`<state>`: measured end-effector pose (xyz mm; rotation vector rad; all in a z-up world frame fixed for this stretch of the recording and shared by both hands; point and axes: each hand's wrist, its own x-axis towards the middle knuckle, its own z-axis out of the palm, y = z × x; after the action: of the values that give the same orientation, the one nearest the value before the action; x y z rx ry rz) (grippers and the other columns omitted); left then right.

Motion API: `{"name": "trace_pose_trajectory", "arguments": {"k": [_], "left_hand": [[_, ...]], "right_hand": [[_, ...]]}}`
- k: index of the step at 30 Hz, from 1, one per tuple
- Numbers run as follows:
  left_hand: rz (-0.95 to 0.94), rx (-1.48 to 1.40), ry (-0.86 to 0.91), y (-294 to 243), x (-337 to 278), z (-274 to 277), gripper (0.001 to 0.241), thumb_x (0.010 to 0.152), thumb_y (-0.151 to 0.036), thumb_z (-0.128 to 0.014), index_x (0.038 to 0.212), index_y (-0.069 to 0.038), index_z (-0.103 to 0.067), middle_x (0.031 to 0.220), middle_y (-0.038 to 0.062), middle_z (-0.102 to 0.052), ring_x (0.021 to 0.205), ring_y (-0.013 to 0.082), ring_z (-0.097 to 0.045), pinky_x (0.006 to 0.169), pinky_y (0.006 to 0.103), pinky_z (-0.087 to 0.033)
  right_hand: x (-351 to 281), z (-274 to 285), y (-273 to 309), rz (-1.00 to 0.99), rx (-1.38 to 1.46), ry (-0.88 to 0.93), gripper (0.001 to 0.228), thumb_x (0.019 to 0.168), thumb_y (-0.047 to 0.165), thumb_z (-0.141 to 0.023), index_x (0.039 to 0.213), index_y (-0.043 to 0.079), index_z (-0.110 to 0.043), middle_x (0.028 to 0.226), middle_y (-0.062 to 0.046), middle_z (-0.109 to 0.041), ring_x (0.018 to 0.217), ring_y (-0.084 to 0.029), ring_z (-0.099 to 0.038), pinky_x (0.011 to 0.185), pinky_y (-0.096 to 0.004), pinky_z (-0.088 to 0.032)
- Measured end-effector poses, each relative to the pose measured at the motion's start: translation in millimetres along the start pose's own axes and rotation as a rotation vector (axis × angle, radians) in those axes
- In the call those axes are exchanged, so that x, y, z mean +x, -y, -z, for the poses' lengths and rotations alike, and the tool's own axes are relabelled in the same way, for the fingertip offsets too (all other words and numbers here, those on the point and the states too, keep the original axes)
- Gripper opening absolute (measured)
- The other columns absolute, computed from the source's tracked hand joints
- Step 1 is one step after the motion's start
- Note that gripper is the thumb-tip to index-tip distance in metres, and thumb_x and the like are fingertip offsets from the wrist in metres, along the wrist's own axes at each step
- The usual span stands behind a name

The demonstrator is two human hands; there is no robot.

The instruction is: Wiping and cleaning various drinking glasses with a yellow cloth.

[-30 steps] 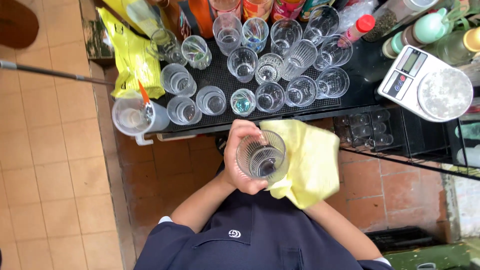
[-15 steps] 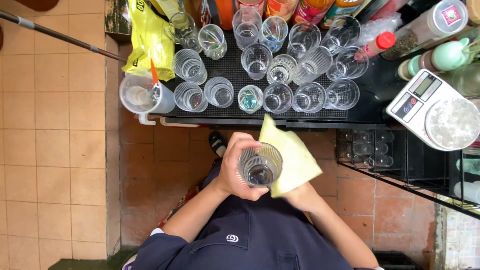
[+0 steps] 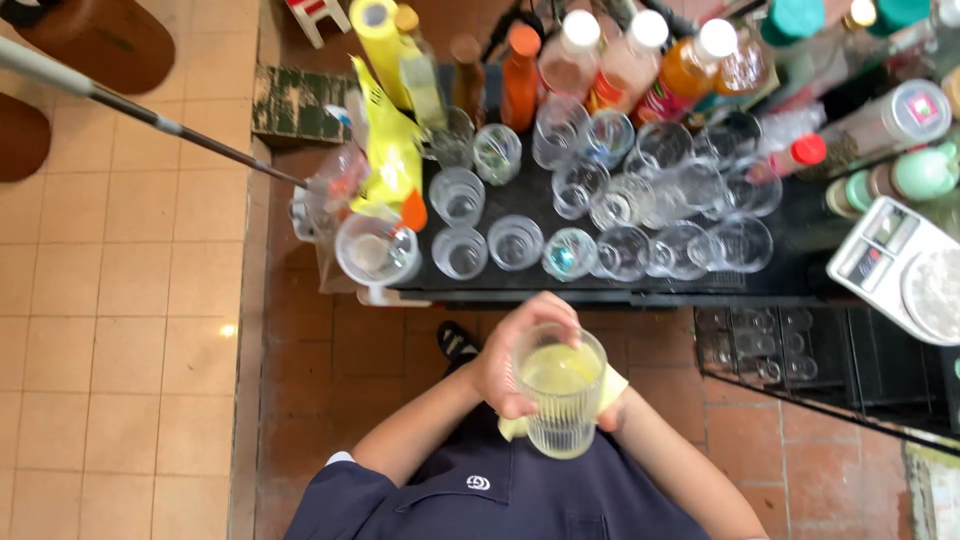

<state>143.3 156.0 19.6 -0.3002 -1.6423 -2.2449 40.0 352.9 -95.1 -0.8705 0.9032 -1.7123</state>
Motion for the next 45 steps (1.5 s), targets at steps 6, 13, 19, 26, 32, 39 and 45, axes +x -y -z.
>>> {"name": "trace_pose_trajectory", "arguments": {"k": [6,13,19,26,32,39,45], "left_hand": [[0.031,0.034,0.218,-18.3,-5.3,57.9,0.100,0.067,-0.045,-0.087,0.149,0.000,-0.049,0.132,0.011,-0.051,0.113,0.0180,-0.057,0.108,0.0332,-0.052],[0.267,-0.318,0.327,-48.2,-18.4,97.4,0.112,0.069,-0.039,-0.091,0.159,-0.001,-0.036,0.145,0.016,-0.060,0.133,0.0210,-0.060,0.121,0.0371,-0.044],[0.206,-0.150,0.038,-21.2,-41.3,90.5,0.096,0.067,-0.038,-0.088,0.146,0.002,-0.049,0.137,0.014,-0.064,0.128,0.0224,-0.064,0.119,0.0383,-0.048],[0.040,0.283,-0.523,-2.8,-48.9,50.2,0.079,0.074,-0.032,-0.089,0.135,-0.003,-0.047,0.135,0.014,-0.060,0.125,0.0229,-0.058,0.117,0.0381,-0.047],[0.151,0.183,-0.554,-0.9,-44.1,35.7,0.095,0.073,-0.034,-0.095,0.142,-0.004,-0.037,0.134,0.014,-0.053,0.129,0.0239,-0.056,0.118,0.0391,-0.045],[0.192,0.034,-0.119,-18.0,-43.5,51.6,0.124,0.074,-0.046,-0.092,0.164,0.000,-0.021,0.146,0.014,-0.056,0.140,0.0240,-0.053,0.127,0.0395,-0.039],[0.337,-0.450,0.154,-24.5,-38.8,44.0,0.125,0.072,-0.045,-0.094,0.163,-0.002,-0.021,0.141,0.013,-0.061,0.143,0.0227,-0.054,0.127,0.0387,-0.038]], "right_hand": [[9.4,-13.0,-98.2,0.225,0.392,0.008,0.129,0.060,0.058,-0.096,0.159,0.003,-0.036,0.160,-0.010,-0.041,0.148,-0.023,-0.037,0.126,-0.044,-0.026],[34.9,3.2,-97.0,-0.211,0.291,0.534,0.124,0.066,0.050,-0.098,0.158,0.009,-0.027,0.166,-0.007,-0.030,0.156,-0.024,-0.030,0.130,-0.047,-0.028],[72.3,-49.7,-0.4,-0.494,0.086,0.229,0.118,0.061,0.038,-0.103,0.152,0.000,-0.039,0.147,-0.015,-0.054,0.136,-0.028,-0.055,0.117,-0.046,-0.044],[100.3,-92.5,44.4,-0.280,-1.098,-0.214,0.099,0.049,0.050,-0.099,0.131,0.013,-0.057,0.126,-0.008,-0.064,0.119,-0.021,-0.064,0.103,-0.035,-0.051],[83.5,-69.6,6.4,-0.098,-1.015,-0.169,0.095,0.071,0.043,-0.089,0.148,0.004,-0.047,0.144,-0.015,-0.059,0.132,-0.031,-0.057,0.110,-0.043,-0.042],[62.9,-63.5,45.9,-0.375,-0.296,-0.015,0.106,0.065,0.042,-0.096,0.149,0.003,-0.042,0.144,-0.014,-0.059,0.132,-0.027,-0.059,0.111,-0.042,-0.048],[13.4,-22.9,-9.0,-0.561,0.363,0.348,0.113,0.062,0.029,-0.100,0.152,-0.001,-0.040,0.148,-0.015,-0.056,0.137,-0.029,-0.056,0.117,-0.045,-0.046]]}}
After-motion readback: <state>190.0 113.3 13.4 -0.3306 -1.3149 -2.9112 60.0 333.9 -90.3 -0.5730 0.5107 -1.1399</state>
